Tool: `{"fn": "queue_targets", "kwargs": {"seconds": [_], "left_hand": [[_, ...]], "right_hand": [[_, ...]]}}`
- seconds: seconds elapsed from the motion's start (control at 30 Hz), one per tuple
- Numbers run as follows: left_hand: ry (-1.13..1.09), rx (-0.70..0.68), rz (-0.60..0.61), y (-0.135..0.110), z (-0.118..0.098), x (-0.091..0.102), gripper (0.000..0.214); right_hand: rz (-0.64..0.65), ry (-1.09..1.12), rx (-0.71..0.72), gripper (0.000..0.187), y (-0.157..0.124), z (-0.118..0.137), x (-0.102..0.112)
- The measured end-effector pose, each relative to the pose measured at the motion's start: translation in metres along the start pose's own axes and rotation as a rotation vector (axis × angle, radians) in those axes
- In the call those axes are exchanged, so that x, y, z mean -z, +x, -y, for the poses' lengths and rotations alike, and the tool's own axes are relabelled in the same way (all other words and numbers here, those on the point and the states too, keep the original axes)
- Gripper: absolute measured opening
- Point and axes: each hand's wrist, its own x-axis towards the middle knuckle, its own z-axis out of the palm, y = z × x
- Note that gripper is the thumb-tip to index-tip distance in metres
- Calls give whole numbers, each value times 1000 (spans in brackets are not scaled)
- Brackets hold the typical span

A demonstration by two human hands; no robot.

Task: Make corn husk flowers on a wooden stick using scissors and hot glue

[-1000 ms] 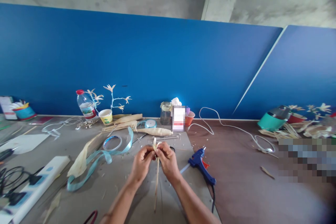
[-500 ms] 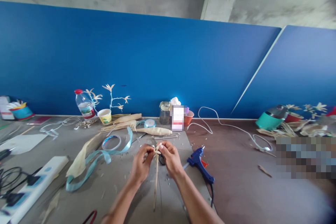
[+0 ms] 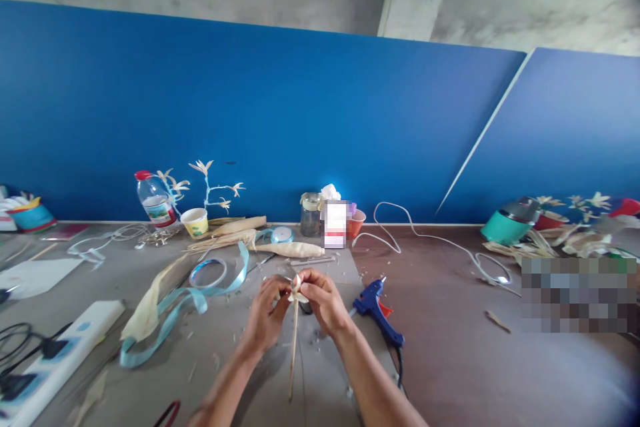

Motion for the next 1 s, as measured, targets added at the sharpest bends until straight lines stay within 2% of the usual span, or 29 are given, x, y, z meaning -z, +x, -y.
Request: {"fn": "queue_targets", "kwargs": {"seconds": [0.13,0.27,0.5,0.67,0.83,0.93,1.0], "left_hand": [[37,-46,42,-1,1,1,10],[212,-166,91,-3,0,0,14],[366,-360,65,-5,-1,-1,13],[396,-365,22,-4,2,0,11],[400,-351,-78,-2,5,3,10],[424,-350,-133,-1,6,5,11],[447,-350,-155,-1,8,6,11]], "right_hand": [[-19,-17,-36,20,1,6,0],[-50,28,-145,24,4,7,2],[-58,25,-205,24,4,7,2],[-22,55,-186,28,4,6,2],[55,94,-153,39,3,6,4],[84,54,-127,43,1,5,5],[107,-7,-114,39,0,5,4]]}}
